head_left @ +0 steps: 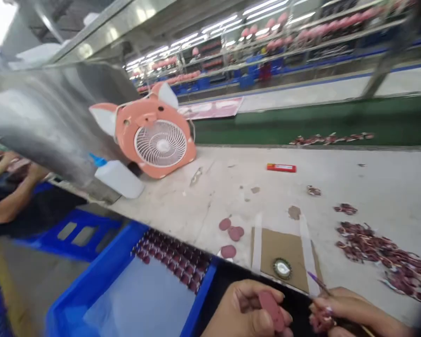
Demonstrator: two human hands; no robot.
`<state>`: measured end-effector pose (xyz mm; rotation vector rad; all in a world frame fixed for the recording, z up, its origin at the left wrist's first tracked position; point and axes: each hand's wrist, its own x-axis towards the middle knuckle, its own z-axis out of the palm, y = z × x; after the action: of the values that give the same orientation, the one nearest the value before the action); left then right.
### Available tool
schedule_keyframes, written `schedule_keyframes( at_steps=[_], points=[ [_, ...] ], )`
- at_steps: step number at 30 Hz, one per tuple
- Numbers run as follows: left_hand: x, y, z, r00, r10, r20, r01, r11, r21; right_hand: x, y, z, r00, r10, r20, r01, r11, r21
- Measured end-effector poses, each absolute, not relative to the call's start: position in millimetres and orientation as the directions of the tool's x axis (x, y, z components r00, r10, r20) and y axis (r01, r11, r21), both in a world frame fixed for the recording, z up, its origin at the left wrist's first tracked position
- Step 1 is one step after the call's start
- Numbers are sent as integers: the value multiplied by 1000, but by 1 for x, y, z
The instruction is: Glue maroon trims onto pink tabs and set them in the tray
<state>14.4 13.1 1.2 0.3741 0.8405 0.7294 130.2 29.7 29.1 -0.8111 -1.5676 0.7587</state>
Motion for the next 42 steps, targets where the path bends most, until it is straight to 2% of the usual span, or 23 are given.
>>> schedule_keyframes(
  at_steps=[2,7,10,15,27,34,42],
  points=[
    [11,13,11,476,725,-498,-484,689,540,133,19,25,-125,862,491,98,503,-859],
    [11,11,13,547,691,-473,-502,723,475,195,-2,30,-89,920,381,332,388,-860],
    [10,12,7,568,671,-478,-492,741,456,210,-5,37,-120,931,344,403,362,-840],
    [10,13,6,584,658,-475,-467,751,467,202,-7,43,-195,946,259,398,318,-860],
    [8,12,2,600,635,-486,-438,770,465,199,-9,44,-264,947,184,458,290,-840],
    [6,12,2,596,638,-488,-447,768,458,200,-9,42,-334,919,207,458,351,-817],
    [9,12,1,583,646,-492,-444,761,473,201,-10,45,-350,918,183,467,341,-816]
  ],
)
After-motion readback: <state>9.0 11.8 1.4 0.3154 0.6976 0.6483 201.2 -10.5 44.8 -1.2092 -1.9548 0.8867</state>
